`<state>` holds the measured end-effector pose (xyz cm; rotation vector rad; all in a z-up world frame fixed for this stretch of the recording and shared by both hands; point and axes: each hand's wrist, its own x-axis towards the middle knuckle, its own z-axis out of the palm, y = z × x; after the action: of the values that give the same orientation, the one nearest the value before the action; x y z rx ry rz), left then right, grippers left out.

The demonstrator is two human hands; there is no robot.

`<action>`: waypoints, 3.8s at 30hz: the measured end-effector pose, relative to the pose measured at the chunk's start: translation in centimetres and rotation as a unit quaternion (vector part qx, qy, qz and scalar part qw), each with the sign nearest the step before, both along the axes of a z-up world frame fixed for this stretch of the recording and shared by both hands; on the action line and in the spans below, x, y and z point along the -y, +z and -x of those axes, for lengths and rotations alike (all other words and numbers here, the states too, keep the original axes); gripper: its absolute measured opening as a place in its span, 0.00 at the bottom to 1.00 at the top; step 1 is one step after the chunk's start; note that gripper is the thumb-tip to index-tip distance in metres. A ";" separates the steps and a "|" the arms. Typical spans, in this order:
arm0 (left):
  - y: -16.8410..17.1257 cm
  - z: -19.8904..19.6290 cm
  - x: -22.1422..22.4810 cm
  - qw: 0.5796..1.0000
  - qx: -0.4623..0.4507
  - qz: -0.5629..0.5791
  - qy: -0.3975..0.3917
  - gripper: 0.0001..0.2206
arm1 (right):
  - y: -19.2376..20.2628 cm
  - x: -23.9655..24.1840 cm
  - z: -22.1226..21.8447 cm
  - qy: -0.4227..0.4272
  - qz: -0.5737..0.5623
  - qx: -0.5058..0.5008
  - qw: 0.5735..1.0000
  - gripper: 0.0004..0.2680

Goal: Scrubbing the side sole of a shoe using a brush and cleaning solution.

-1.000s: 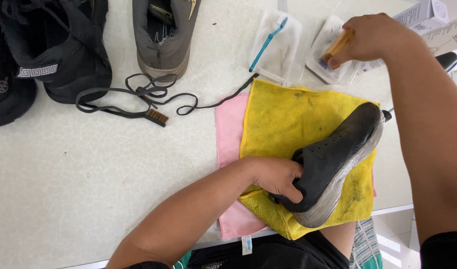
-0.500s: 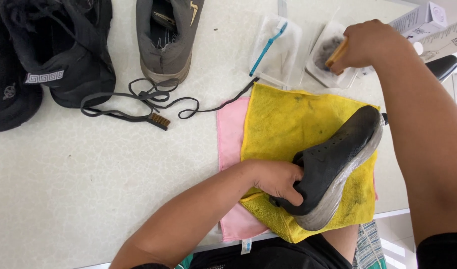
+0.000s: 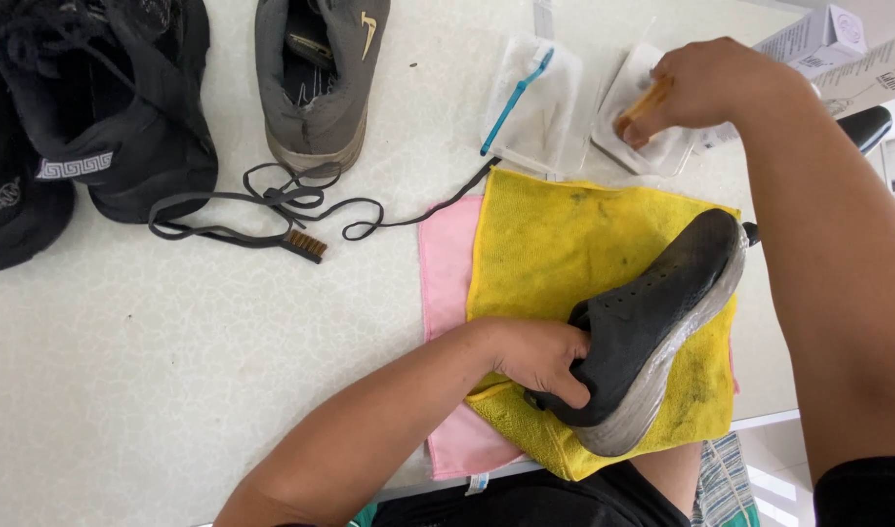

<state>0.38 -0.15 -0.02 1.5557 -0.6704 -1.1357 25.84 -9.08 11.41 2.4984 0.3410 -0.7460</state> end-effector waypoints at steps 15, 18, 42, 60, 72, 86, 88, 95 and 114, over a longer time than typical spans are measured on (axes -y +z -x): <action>0.8 0.2 -0.6 1.000 -0.005 -0.013 0.010 0.16 | 0.7 -0.9 1.3 -0.069 -0.008 0.029 0.997 0.35; 0.6 0.1 -0.2 1.000 0.002 -0.018 0.006 0.18 | 0.9 -0.3 1.2 -0.074 -0.071 0.029 0.994 0.37; 1.0 0.2 -0.4 1.000 -0.005 -0.010 0.009 0.20 | 2.5 -2.1 2.7 -0.123 -0.073 0.023 0.989 0.36; 0.0 0.3 0.0 1.000 -0.010 0.004 0.021 0.20 | 4.1 -1.1 3.9 -0.153 -0.173 0.052 0.972 0.32; 0.3 0.3 -0.2 1.000 -0.007 0.010 0.020 0.18 | 0.6 3.0 1.2 0.013 -0.112 0.147 0.983 0.36; 0.3 0.3 -0.1 1.000 -0.004 0.016 0.017 0.17 | 3.8 -1.9 5.6 0.072 -0.323 0.102 0.938 0.32; 0.7 0.3 -0.2 1.000 0.001 0.005 0.019 0.15 | 3.7 -4.3 6.7 0.059 -0.314 0.047 0.946 0.35; -0.5 0.3 0.1 0.999 -0.009 0.030 0.021 0.26 | 0.4 -7.1 6.5 0.096 -0.207 -0.025 0.973 0.36; -1.4 0.1 0.6 0.999 -0.010 0.044 0.025 0.27 | 0.6 -9.2 5.7 0.043 -0.063 0.028 0.997 0.33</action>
<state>0.23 -0.72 -1.43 1.4759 -0.6565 -1.0705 20.14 0.11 12.01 2.5984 0.4861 -0.6359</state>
